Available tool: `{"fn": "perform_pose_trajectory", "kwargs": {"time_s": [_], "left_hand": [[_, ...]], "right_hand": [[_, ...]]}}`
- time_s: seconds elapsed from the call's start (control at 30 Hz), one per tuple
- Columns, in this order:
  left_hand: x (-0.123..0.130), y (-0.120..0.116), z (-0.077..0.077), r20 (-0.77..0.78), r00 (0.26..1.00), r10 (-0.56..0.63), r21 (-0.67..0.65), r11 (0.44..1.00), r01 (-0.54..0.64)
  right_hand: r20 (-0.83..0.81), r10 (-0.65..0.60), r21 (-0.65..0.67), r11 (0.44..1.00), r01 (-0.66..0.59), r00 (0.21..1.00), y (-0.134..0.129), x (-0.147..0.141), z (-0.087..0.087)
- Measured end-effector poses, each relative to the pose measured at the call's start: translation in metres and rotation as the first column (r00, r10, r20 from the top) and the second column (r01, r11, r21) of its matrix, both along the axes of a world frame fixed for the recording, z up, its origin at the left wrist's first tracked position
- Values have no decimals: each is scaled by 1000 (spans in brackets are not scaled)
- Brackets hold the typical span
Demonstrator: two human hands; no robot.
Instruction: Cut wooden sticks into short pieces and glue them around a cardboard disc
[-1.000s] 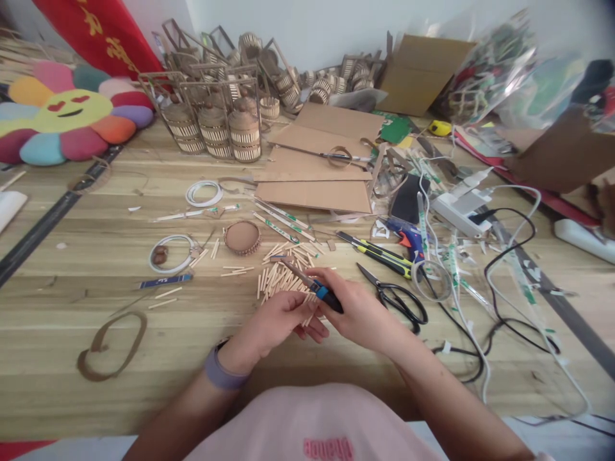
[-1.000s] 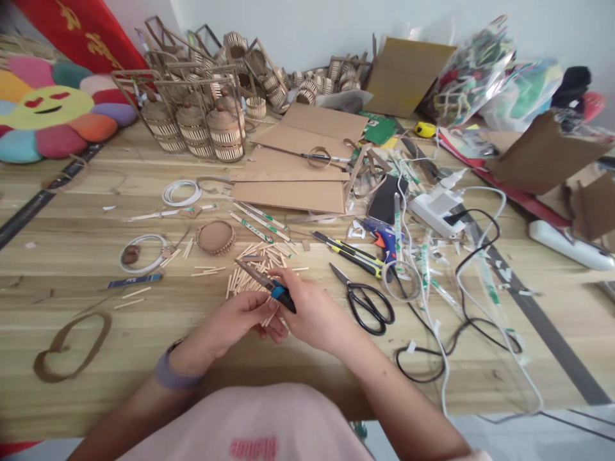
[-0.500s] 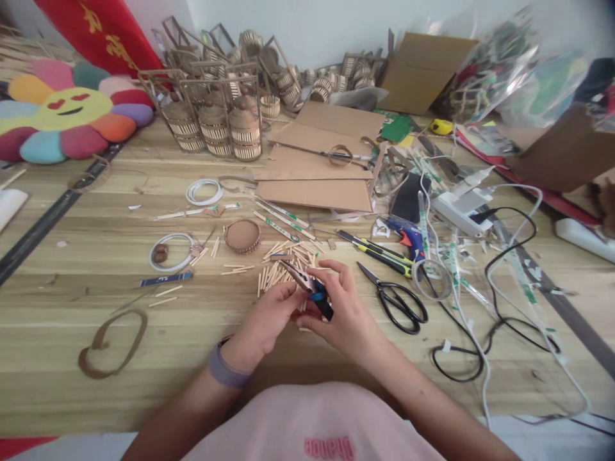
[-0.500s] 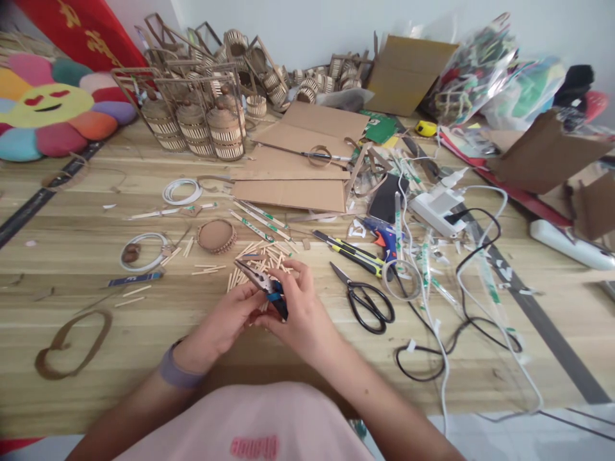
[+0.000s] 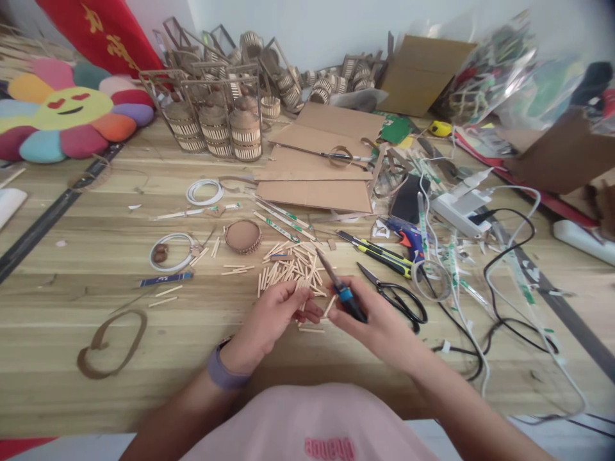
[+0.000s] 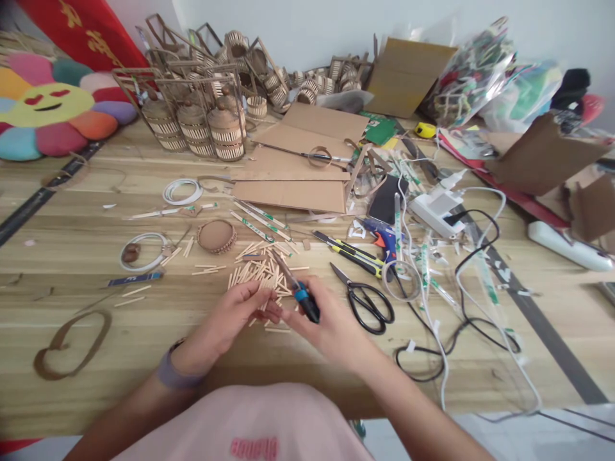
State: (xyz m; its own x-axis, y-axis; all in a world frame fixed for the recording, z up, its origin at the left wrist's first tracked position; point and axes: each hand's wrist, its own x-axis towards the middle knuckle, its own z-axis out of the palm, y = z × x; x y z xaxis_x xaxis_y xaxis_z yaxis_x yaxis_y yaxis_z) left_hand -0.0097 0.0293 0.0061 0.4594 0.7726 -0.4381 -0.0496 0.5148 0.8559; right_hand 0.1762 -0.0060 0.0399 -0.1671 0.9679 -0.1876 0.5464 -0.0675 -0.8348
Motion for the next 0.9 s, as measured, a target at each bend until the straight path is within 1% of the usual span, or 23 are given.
{"fn": "perform_pose_trajectory", "kwargs": {"time_s": [0.07, 0.13, 0.23, 0.3, 0.43, 0.53, 0.73, 0.9], "left_hand": [[-1, 0, 1, -33, 999, -10, 32, 999, 11], [-2, -1, 2, -48, 998, -30, 62, 998, 33], [-1, -3, 0, -55, 995, -85, 75, 993, 89], [-1, -5, 0, -49, 992, -118, 78, 990, 121], [0, -6, 1, -49, 982, -180, 90, 979, 184], [1, -6, 4, -42, 976, -212, 90, 973, 215], [1, -6, 4, -16, 975, -220, 76, 972, 220], [1, -7, 3, -1, 974, -226, 69, 972, 225]], "right_hand": [[-59, 44, -174, 983, -54, 997, -2, 17, 8], [-120, 73, -309, 945, -107, 990, -5, 30, 12], [-213, 33, -480, 867, -134, 976, -8, 37, 15], [-263, -8, -541, 829, -141, 965, -8, 34, 16], [-288, -47, -577, 805, -134, 956, -2, 20, 18], [-301, -42, -583, 799, -149, 953, 3, 13, 19], [-370, -39, -570, 798, -193, 928, 8, 8, 18], [-377, -30, -547, 814, -197, 926, 8, 9, 14]]}}
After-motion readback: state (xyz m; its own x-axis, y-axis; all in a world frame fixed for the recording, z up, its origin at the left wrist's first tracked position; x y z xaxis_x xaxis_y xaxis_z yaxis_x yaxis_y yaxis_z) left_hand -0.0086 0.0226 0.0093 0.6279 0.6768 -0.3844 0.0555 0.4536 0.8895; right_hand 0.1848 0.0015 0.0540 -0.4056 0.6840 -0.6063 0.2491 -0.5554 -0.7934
